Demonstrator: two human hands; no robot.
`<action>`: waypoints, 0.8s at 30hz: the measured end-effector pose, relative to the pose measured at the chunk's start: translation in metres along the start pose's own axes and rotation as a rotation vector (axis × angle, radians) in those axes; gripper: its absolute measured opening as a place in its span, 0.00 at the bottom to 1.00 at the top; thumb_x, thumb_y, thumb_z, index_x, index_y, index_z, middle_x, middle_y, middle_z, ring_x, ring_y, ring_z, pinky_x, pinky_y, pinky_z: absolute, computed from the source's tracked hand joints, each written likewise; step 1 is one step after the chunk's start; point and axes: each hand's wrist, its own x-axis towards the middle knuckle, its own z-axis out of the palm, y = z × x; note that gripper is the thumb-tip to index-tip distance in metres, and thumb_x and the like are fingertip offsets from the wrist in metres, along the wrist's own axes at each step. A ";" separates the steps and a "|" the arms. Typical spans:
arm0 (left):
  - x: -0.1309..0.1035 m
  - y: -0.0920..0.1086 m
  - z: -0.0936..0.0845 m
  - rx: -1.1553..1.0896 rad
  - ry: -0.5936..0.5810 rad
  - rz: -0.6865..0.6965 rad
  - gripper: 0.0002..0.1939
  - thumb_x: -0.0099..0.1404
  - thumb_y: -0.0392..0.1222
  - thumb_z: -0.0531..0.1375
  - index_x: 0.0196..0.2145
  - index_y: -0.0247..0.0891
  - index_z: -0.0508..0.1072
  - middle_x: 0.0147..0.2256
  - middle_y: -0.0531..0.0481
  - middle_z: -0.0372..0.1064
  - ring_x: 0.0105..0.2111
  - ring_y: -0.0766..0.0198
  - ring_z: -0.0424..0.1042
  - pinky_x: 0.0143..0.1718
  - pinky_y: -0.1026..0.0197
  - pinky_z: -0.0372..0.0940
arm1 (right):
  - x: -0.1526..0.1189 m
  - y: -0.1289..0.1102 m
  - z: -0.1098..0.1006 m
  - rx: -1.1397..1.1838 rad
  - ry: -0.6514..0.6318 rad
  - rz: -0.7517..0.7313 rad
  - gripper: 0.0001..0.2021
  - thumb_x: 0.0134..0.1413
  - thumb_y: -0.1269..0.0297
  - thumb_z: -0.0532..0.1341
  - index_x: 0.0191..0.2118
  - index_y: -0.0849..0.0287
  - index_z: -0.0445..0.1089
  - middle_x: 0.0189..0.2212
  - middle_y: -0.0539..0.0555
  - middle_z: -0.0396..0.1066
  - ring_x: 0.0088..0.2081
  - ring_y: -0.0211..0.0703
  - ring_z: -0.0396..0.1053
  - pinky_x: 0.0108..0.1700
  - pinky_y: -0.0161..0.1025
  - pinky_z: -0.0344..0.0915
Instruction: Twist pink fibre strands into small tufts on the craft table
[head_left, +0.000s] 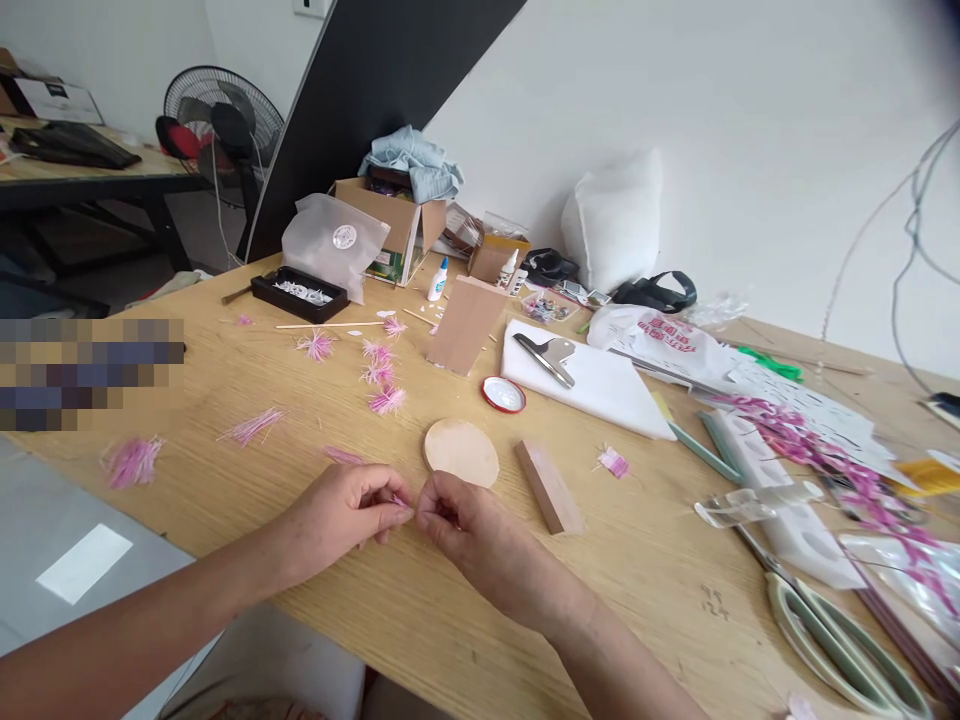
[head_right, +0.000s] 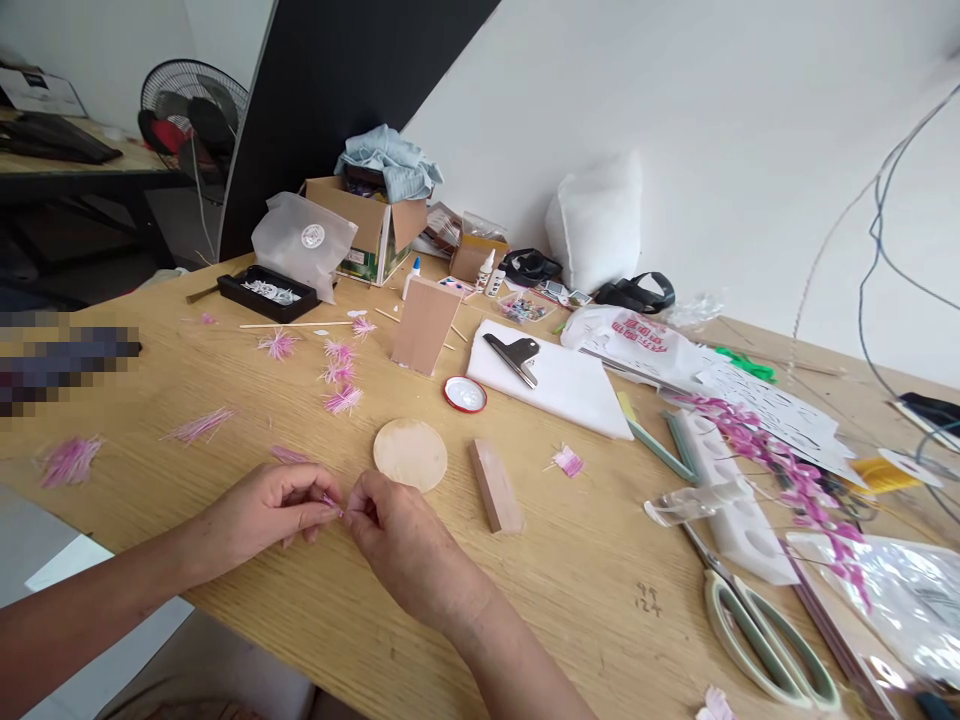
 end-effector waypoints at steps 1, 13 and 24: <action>0.000 0.001 0.000 0.013 0.001 0.001 0.06 0.56 0.38 0.53 0.28 0.38 0.70 0.20 0.58 0.61 0.22 0.69 0.62 0.21 0.68 0.53 | 0.000 0.000 0.000 -0.001 -0.002 -0.005 0.07 0.51 0.74 0.52 0.25 0.58 0.59 0.20 0.44 0.56 0.23 0.32 0.52 0.24 0.31 0.50; 0.000 -0.002 -0.006 -0.070 0.006 0.018 0.11 0.57 0.42 0.54 0.21 0.36 0.66 0.18 0.56 0.62 0.17 0.71 0.61 0.16 0.70 0.52 | -0.005 0.014 -0.005 0.463 -0.070 -0.024 0.09 0.56 0.61 0.52 0.33 0.60 0.64 0.29 0.52 0.67 0.31 0.37 0.61 0.35 0.37 0.57; 0.002 -0.003 -0.007 -0.067 0.001 0.009 0.12 0.57 0.43 0.54 0.19 0.35 0.66 0.16 0.56 0.62 0.16 0.72 0.59 0.15 0.70 0.52 | -0.010 0.021 -0.002 0.549 -0.049 0.130 0.06 0.43 0.64 0.59 0.23 0.60 0.64 0.17 0.44 0.57 0.21 0.31 0.49 0.24 0.33 0.46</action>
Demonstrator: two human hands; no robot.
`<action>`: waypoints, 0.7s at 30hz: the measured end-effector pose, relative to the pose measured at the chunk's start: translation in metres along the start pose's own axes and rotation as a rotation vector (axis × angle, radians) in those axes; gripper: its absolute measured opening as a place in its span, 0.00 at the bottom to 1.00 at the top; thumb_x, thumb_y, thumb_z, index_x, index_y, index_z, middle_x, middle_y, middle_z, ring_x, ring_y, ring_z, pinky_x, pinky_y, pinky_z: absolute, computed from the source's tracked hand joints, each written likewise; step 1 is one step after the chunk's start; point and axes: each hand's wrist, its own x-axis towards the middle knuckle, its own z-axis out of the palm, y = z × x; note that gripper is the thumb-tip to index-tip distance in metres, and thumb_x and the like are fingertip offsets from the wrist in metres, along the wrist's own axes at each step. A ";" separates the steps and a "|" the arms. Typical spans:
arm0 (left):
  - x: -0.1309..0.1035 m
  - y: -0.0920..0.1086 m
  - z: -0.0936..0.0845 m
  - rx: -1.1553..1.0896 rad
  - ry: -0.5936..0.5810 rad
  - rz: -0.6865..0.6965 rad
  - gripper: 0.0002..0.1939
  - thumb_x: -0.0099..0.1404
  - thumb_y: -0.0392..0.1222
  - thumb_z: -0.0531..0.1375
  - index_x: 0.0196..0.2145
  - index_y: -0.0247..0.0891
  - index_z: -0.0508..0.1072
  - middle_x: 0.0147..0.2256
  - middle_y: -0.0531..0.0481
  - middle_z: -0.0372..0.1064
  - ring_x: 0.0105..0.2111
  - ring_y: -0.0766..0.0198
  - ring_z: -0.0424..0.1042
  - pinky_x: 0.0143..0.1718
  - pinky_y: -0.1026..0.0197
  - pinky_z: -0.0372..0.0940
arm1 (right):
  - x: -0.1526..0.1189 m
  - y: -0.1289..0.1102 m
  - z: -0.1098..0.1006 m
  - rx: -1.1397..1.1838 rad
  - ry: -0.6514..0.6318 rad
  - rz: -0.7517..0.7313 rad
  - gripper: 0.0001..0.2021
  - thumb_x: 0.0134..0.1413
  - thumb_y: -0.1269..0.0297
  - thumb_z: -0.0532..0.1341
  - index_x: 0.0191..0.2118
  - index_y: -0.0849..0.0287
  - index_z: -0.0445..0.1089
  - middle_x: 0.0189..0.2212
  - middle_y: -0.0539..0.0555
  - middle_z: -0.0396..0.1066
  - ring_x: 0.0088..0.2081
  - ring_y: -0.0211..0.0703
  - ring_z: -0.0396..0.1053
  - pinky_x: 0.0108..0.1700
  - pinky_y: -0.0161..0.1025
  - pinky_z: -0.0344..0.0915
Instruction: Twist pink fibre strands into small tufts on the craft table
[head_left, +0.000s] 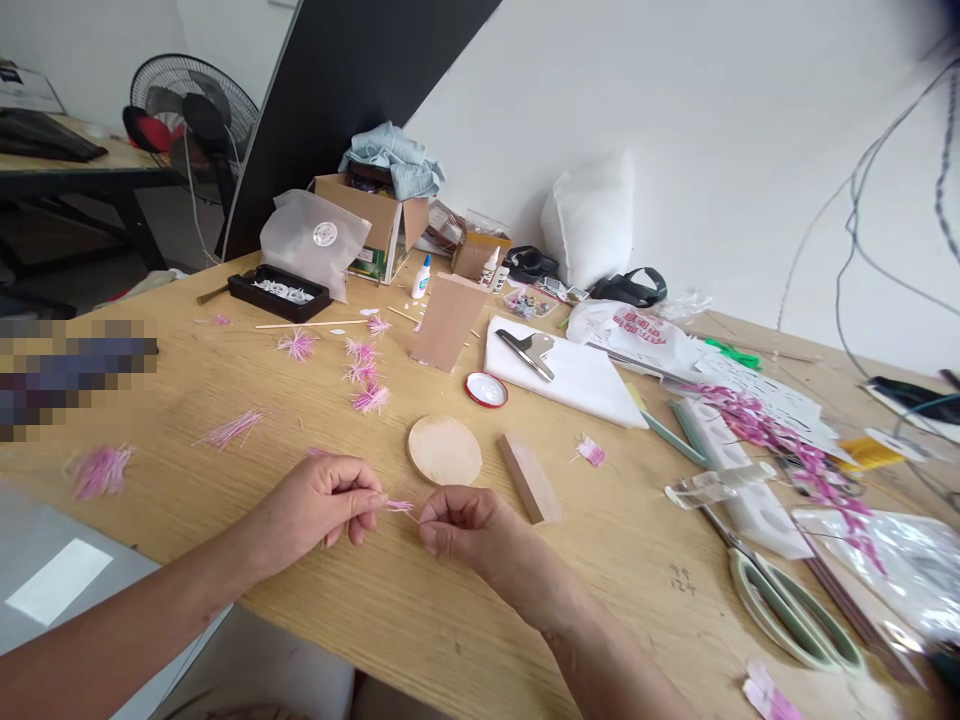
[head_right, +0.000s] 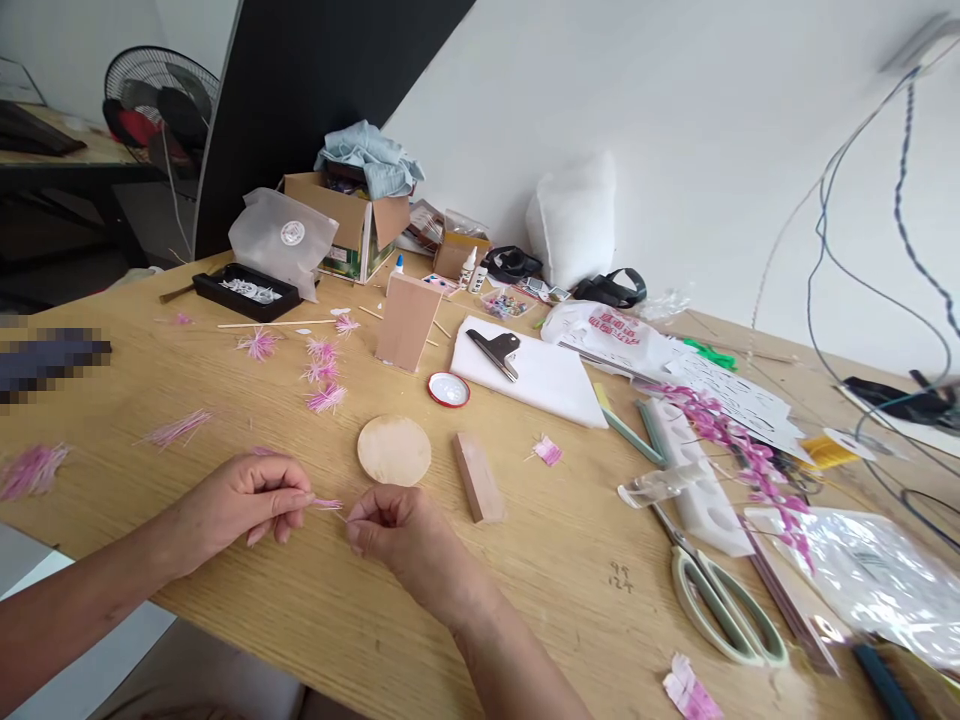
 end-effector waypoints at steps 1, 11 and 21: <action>0.000 0.000 0.000 -0.002 -0.001 -0.006 0.12 0.57 0.43 0.54 0.19 0.35 0.66 0.16 0.56 0.62 0.16 0.72 0.59 0.15 0.70 0.52 | 0.000 0.001 -0.001 -0.028 0.010 -0.003 0.07 0.44 0.65 0.59 0.21 0.59 0.63 0.17 0.44 0.56 0.21 0.31 0.49 0.24 0.33 0.45; -0.001 -0.003 0.001 -0.029 -0.008 -0.040 0.10 0.56 0.42 0.54 0.20 0.36 0.65 0.17 0.56 0.62 0.18 0.70 0.62 0.16 0.69 0.52 | -0.014 -0.013 -0.011 -0.267 0.302 -0.147 0.07 0.47 0.63 0.56 0.22 0.57 0.65 0.18 0.46 0.59 0.23 0.35 0.56 0.25 0.34 0.53; -0.007 0.006 0.007 0.149 0.032 -0.040 0.08 0.56 0.39 0.53 0.23 0.37 0.69 0.17 0.57 0.61 0.19 0.69 0.61 0.17 0.69 0.53 | 0.001 -0.018 0.024 -0.803 0.302 -0.367 0.08 0.50 0.74 0.55 0.25 0.57 0.67 0.23 0.51 0.68 0.26 0.39 0.63 0.28 0.36 0.57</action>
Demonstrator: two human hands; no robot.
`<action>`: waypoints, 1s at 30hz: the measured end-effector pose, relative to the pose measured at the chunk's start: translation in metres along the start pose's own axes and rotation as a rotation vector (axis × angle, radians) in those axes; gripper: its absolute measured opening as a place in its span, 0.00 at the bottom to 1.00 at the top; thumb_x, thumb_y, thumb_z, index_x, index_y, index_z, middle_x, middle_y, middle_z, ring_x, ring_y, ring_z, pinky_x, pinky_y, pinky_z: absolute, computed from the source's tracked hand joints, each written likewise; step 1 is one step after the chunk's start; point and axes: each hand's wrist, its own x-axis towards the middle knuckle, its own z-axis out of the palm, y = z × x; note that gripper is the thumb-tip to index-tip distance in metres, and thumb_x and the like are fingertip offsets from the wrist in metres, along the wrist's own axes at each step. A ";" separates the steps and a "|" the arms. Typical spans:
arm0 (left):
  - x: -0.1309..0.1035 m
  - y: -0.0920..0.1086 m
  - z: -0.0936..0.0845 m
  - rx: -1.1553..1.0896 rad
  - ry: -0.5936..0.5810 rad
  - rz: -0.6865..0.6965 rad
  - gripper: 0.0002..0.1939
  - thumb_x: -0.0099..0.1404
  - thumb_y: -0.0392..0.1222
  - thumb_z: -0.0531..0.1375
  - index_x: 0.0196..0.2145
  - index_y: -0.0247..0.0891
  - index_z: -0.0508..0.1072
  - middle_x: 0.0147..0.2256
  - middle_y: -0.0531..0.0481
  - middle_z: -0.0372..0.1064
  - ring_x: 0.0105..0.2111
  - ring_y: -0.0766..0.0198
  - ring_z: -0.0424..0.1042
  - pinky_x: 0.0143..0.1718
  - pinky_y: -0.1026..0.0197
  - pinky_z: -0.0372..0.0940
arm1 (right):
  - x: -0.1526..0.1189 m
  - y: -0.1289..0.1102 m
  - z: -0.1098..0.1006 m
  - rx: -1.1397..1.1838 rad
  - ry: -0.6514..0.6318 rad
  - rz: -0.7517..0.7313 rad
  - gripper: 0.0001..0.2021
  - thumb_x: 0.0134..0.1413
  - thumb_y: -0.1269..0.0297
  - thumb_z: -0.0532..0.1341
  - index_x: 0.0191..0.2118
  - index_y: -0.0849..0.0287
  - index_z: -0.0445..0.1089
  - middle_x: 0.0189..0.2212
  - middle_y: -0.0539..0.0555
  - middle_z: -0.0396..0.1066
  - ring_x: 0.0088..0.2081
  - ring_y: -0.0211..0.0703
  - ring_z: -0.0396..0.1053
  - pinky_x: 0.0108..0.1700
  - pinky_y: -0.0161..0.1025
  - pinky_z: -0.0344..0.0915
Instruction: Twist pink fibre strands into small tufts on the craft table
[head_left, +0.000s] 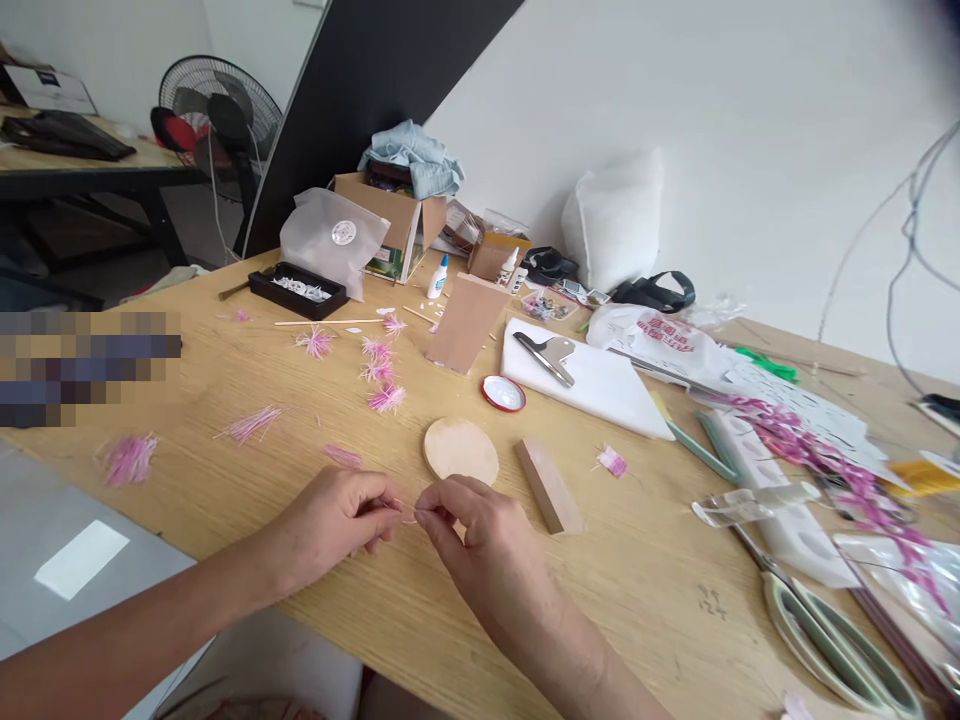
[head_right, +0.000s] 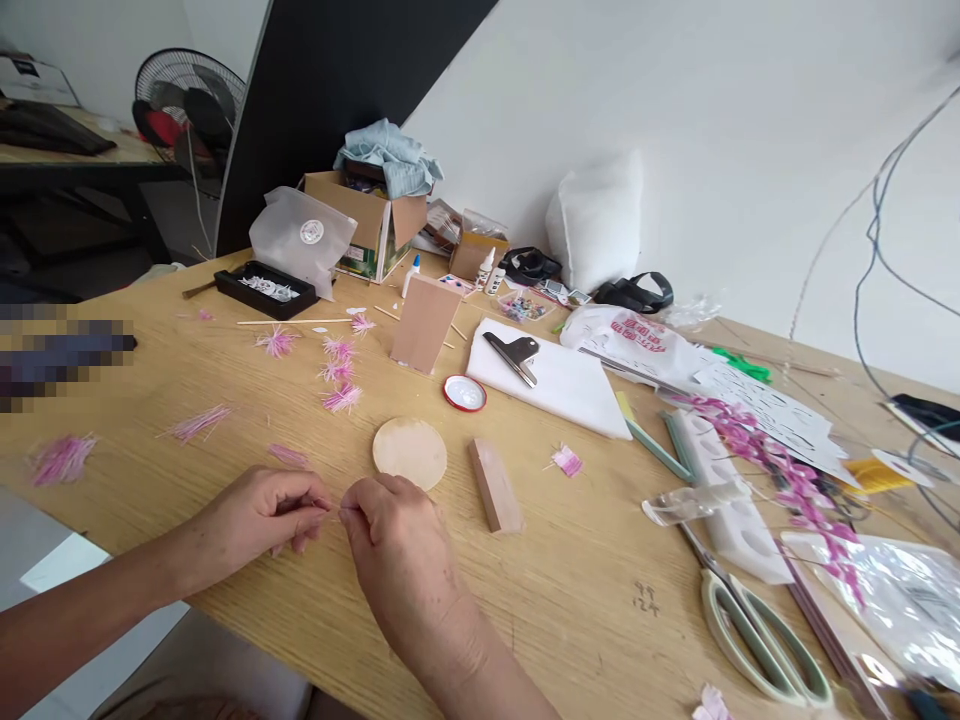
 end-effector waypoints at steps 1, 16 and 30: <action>0.000 0.000 0.000 0.005 0.000 0.001 0.08 0.56 0.39 0.53 0.23 0.37 0.69 0.17 0.57 0.61 0.19 0.69 0.61 0.17 0.69 0.53 | 0.000 0.001 0.001 -0.030 0.000 -0.010 0.08 0.51 0.74 0.55 0.25 0.58 0.67 0.23 0.51 0.69 0.26 0.39 0.64 0.28 0.36 0.57; 0.001 -0.007 0.002 -0.073 -0.048 0.034 0.09 0.56 0.36 0.52 0.21 0.36 0.67 0.17 0.57 0.60 0.19 0.70 0.62 0.20 0.68 0.57 | 0.001 0.003 0.006 -0.275 -0.085 -0.144 0.09 0.55 0.73 0.54 0.26 0.59 0.67 0.24 0.53 0.68 0.28 0.41 0.64 0.31 0.37 0.59; 0.005 -0.008 -0.008 -0.357 -0.091 -0.011 0.12 0.55 0.44 0.58 0.19 0.35 0.66 0.17 0.57 0.62 0.18 0.71 0.63 0.17 0.69 0.57 | -0.009 0.008 -0.015 -0.092 0.169 -0.259 0.10 0.51 0.74 0.56 0.41 0.60 0.64 0.40 0.58 0.69 0.41 0.46 0.66 0.41 0.43 0.66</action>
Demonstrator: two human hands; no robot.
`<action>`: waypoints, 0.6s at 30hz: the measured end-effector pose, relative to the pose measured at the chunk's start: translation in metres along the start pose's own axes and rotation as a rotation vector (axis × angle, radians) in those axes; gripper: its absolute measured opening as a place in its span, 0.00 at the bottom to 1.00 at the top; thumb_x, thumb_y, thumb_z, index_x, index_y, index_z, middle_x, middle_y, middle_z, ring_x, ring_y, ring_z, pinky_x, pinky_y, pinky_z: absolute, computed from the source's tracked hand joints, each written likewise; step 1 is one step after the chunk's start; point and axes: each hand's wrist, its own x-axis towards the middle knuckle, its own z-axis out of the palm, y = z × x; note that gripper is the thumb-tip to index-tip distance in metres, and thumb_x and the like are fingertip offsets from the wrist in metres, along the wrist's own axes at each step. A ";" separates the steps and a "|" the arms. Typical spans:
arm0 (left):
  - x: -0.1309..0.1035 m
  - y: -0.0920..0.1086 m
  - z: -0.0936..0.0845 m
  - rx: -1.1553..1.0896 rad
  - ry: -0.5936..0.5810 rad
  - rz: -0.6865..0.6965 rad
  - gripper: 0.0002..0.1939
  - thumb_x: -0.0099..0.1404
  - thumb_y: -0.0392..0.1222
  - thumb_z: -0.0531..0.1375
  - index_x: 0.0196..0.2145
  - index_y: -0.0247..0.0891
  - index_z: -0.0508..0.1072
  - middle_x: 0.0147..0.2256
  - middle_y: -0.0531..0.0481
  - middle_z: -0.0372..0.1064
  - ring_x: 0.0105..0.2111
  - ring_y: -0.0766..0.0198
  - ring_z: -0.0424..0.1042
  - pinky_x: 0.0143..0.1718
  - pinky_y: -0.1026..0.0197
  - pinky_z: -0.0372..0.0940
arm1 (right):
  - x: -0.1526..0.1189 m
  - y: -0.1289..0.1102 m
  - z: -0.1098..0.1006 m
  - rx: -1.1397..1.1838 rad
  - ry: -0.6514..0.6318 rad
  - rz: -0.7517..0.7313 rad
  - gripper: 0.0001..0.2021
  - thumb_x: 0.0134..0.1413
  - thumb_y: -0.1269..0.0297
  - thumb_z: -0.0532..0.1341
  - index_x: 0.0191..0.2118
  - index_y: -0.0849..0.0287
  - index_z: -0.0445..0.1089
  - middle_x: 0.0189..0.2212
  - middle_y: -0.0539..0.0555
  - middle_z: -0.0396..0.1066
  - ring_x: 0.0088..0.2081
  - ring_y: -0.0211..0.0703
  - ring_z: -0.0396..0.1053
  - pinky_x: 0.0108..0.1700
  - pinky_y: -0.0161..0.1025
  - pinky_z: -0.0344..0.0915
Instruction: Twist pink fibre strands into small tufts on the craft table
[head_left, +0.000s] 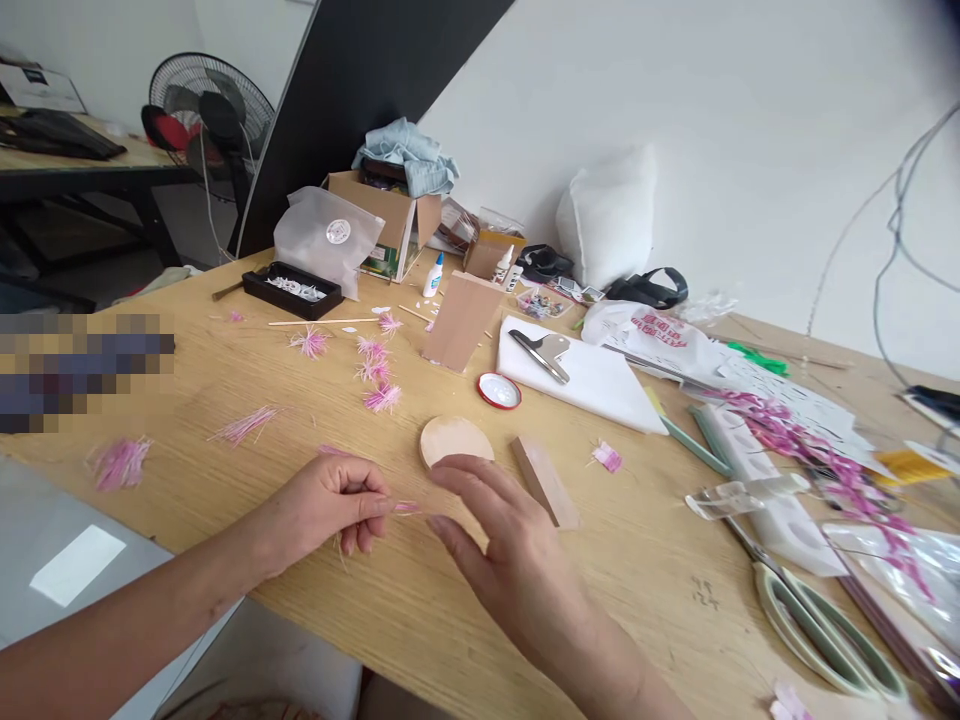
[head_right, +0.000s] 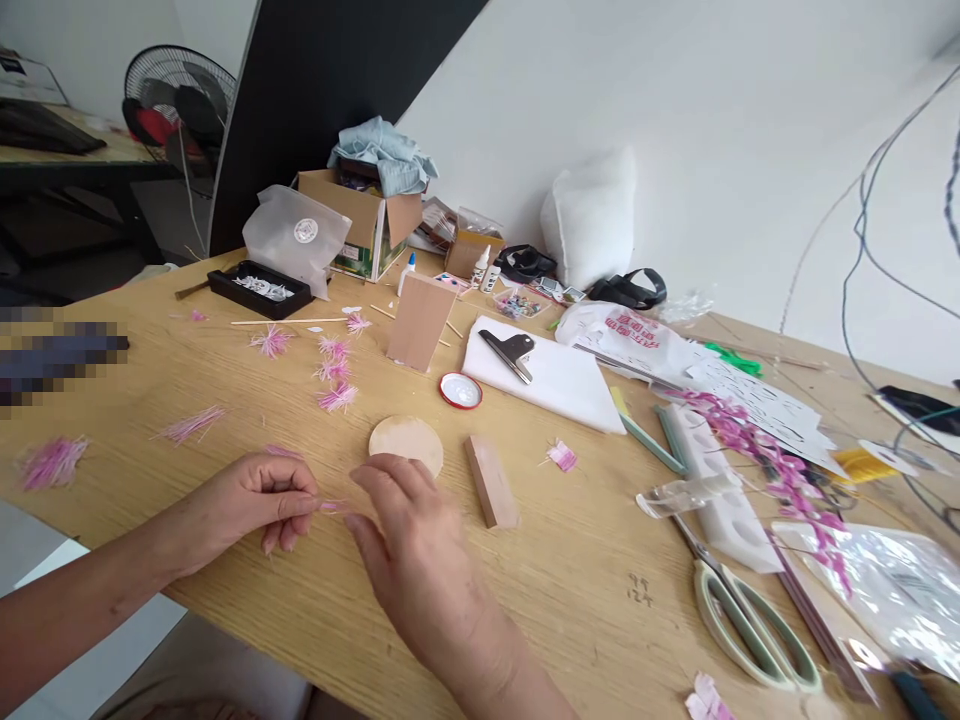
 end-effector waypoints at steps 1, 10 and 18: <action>0.000 0.000 0.001 -0.008 -0.002 -0.003 0.12 0.55 0.44 0.58 0.19 0.35 0.66 0.17 0.57 0.62 0.17 0.71 0.63 0.17 0.69 0.57 | 0.001 -0.003 0.003 -0.041 -0.017 -0.054 0.10 0.51 0.75 0.57 0.41 0.62 0.65 0.40 0.58 0.69 0.42 0.47 0.66 0.42 0.44 0.66; -0.001 0.000 0.003 -0.034 0.001 -0.023 0.12 0.55 0.44 0.58 0.19 0.35 0.65 0.17 0.57 0.63 0.18 0.71 0.63 0.17 0.69 0.56 | 0.003 0.002 0.026 -0.343 -0.191 -0.173 0.06 0.56 0.74 0.54 0.30 0.61 0.66 0.28 0.54 0.68 0.32 0.44 0.63 0.35 0.42 0.62; -0.002 0.000 0.001 -0.032 0.013 -0.004 0.13 0.55 0.45 0.57 0.19 0.35 0.66 0.17 0.56 0.63 0.18 0.71 0.63 0.18 0.68 0.57 | 0.004 0.002 0.025 -0.156 -0.198 -0.012 0.10 0.55 0.75 0.54 0.24 0.61 0.65 0.22 0.50 0.67 0.26 0.39 0.63 0.31 0.36 0.59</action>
